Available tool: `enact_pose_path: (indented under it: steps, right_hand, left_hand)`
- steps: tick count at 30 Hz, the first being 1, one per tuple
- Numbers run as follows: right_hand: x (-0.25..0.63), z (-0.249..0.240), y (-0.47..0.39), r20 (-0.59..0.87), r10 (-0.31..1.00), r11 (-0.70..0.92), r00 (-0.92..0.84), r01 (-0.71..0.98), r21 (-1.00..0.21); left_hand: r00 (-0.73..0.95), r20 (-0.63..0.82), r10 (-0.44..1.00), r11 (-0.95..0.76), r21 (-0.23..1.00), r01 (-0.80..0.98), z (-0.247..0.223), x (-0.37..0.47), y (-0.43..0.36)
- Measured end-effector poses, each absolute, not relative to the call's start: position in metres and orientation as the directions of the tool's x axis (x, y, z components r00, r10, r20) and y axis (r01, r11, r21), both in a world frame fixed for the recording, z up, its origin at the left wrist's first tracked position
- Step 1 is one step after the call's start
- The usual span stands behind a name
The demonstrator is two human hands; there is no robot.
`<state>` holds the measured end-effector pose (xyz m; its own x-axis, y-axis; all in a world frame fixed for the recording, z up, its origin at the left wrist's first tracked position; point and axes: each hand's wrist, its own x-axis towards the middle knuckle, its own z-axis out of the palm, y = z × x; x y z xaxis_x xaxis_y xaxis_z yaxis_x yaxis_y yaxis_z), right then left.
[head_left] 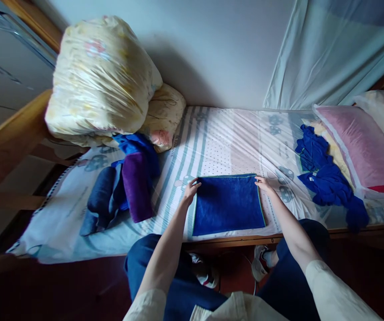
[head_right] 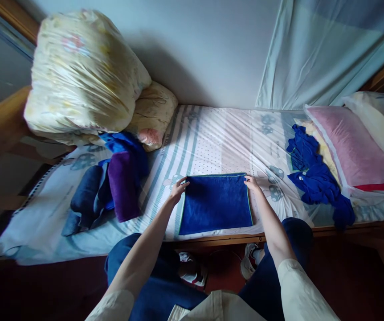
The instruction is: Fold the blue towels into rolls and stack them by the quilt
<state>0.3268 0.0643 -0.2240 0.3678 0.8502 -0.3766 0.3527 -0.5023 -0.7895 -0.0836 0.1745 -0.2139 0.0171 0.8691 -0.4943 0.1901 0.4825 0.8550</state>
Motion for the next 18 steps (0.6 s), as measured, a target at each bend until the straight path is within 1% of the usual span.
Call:
enact_pose_path:
  steps: [4, 9, 11, 13, 15, 17, 18]
  right_hand:
    - [0.331, -0.223, 0.069, -0.407, 0.843, -0.528, 0.353, 0.396, -0.751]
    - [0.335, -0.221, 0.08, -0.405, 0.841, -0.536, 0.359, 0.447, -0.716]
    - [0.334, -0.22, 0.084, -0.404, 0.841, -0.537, 0.361, 0.467, -0.702]
    - [0.326, -0.219, 0.085, -0.397, 0.839, -0.541, 0.372, 0.486, -0.687]
    - [0.305, -0.219, 0.078, -0.31, 0.851, -0.512, 0.424, 0.541, -0.667]
    - [0.272, -0.221, 0.06, -0.144, 0.884, -0.429, 0.445, 0.648, -0.629]
    - [0.252, -0.223, 0.047, -0.074, 0.908, -0.37, 0.411, 0.708, -0.602]
  left_hand:
    - [-0.006, -0.495, 0.869, 0.488, 0.855, 0.175, -0.22, -0.086, 0.173]
    - [-0.006, -0.486, 0.874, 0.479, 0.858, 0.186, -0.225, -0.086, 0.176]
    - [0.002, -0.47, 0.883, 0.456, 0.859, 0.233, -0.223, -0.084, 0.179]
    - [-0.01, -0.402, 0.915, 0.38, 0.857, 0.348, -0.22, -0.077, 0.176]
    - [-0.032, -0.274, 0.961, 0.251, 0.821, 0.514, -0.217, -0.065, 0.162]
    - [-0.008, -0.134, 0.991, 0.106, 0.743, 0.661, -0.215, -0.049, 0.133]
    - [0.031, -0.084, 0.996, 0.038, 0.705, 0.708, -0.216, -0.042, 0.113]
